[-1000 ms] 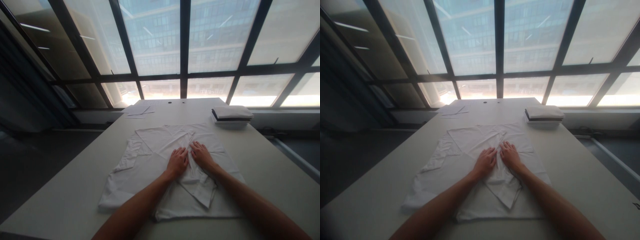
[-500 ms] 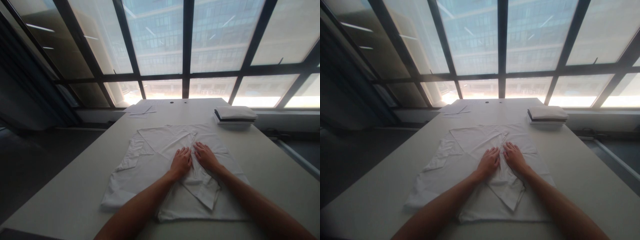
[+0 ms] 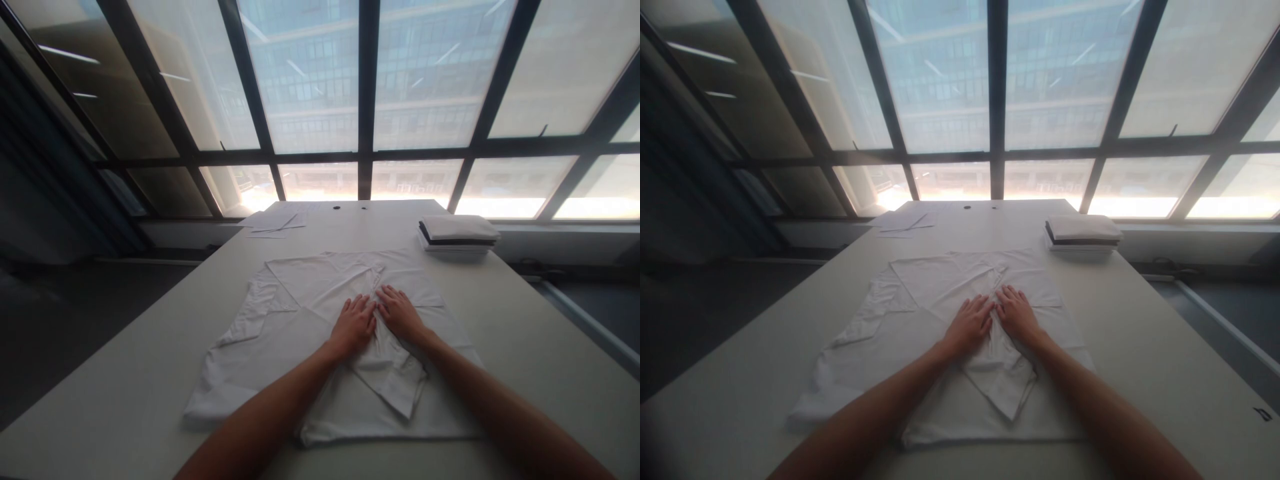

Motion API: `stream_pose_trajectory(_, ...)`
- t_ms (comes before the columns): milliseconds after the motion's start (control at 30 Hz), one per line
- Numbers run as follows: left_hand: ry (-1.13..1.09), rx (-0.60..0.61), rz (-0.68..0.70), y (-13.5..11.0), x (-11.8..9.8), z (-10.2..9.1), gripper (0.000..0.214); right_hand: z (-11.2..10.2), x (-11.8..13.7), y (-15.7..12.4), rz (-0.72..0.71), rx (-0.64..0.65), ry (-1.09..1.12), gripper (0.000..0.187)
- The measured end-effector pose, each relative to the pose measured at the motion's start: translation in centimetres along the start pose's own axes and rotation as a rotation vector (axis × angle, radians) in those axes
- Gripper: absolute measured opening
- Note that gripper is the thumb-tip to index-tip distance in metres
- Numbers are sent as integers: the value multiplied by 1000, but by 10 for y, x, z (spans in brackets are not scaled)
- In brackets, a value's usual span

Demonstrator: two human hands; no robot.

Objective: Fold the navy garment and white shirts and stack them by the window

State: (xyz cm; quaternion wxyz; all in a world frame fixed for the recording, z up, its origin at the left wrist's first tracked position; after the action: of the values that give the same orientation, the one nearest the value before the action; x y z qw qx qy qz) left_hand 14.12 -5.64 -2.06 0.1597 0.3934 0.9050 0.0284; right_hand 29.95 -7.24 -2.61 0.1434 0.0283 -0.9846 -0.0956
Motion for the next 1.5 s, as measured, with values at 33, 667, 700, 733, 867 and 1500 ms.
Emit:
stream_pose_trajectory(33,1,0,2,0,0,0,47,0,0,0,2,6,-2,48)
stream_pose_trajectory(667,22,44,-9,1,2,1,49,3,4,7,8,-7,-11,48)
stream_pose_trajectory(700,23,45,-10,1,2,1,49,3,4,7,10,-7,-10,48)
stream_pose_trajectory(733,23,47,-12,1,2,1,49,3,4,7,13,-7,-9,49)
stream_pose_trajectory(867,16,48,-8,1,1,0,49,4,2,7,17,-5,-8,49)
stream_pose_trajectory(1500,11,30,-3,1,0,0,48,3,-2,7,-3,-6,23,49)
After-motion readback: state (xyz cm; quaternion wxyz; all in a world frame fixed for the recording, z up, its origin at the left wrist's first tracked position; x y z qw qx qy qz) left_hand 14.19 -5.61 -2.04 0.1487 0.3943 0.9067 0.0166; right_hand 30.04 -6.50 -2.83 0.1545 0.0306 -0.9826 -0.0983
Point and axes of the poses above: each hand's wrist, its own y-axis towards the middle knuckle, its own z-axis out of the palm, x = y × z, the point moved 3 cm from there along y, towards the middle knuckle
